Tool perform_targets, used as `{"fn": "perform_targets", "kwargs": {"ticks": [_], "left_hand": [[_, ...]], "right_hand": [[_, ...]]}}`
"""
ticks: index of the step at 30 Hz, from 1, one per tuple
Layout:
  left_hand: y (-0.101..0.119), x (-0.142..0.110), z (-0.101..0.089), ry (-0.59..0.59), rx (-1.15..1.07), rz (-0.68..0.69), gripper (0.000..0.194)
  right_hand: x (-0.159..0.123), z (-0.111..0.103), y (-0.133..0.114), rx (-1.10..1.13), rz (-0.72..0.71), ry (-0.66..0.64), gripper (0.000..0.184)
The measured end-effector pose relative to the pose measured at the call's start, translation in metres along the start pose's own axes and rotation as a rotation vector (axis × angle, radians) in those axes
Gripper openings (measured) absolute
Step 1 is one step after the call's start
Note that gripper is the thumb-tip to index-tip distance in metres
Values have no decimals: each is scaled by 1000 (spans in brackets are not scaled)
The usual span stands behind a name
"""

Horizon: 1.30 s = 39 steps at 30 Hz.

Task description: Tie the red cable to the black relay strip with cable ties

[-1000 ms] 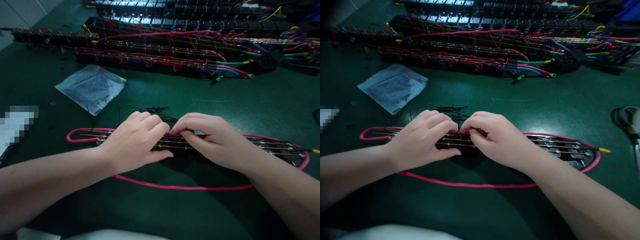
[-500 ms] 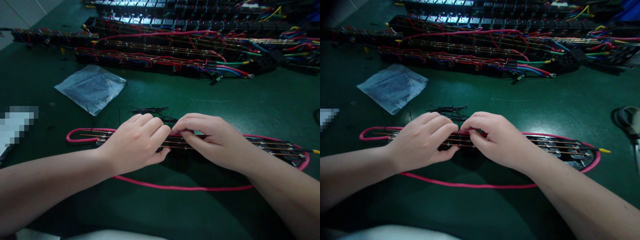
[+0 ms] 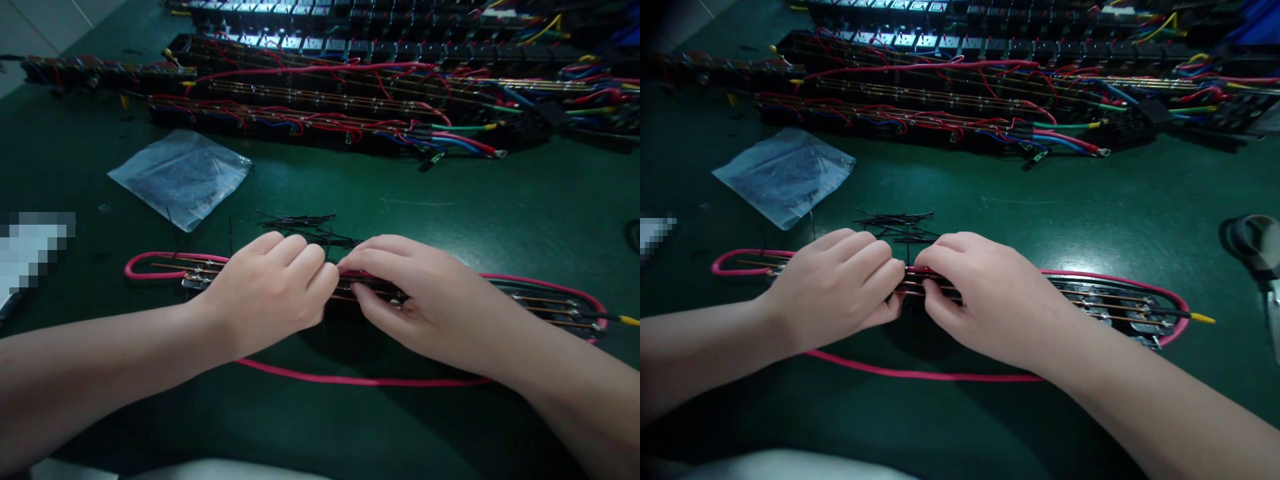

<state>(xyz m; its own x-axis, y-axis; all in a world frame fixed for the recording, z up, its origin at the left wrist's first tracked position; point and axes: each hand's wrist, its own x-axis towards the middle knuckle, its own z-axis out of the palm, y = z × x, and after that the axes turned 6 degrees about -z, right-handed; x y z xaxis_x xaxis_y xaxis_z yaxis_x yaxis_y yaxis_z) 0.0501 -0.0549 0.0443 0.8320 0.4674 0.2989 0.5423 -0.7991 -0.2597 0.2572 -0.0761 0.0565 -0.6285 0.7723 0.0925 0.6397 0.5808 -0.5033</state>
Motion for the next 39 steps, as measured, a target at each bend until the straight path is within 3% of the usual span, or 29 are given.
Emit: {"fn": "perform_targets", "kwargs": {"ticks": [10,18,25,31,39], "left_hand": [[0,0,-6,-24,18,-36,19],[-3,-1,-11,-96,-59,-35,15],[-1,-6,3,-83,-164,-132,36],[-3,-6,6,-160,-428,-176,28],[-4,-4,7,-187,-458,-194,26]], "right_hand": [[0,-6,7,-108,36,-106,27],[2,-3,12,38,93,-96,22],[2,-2,13,96,81,-74,23],[2,-1,12,103,88,-81,21],[1,2,8,45,85,-72,17]]}}
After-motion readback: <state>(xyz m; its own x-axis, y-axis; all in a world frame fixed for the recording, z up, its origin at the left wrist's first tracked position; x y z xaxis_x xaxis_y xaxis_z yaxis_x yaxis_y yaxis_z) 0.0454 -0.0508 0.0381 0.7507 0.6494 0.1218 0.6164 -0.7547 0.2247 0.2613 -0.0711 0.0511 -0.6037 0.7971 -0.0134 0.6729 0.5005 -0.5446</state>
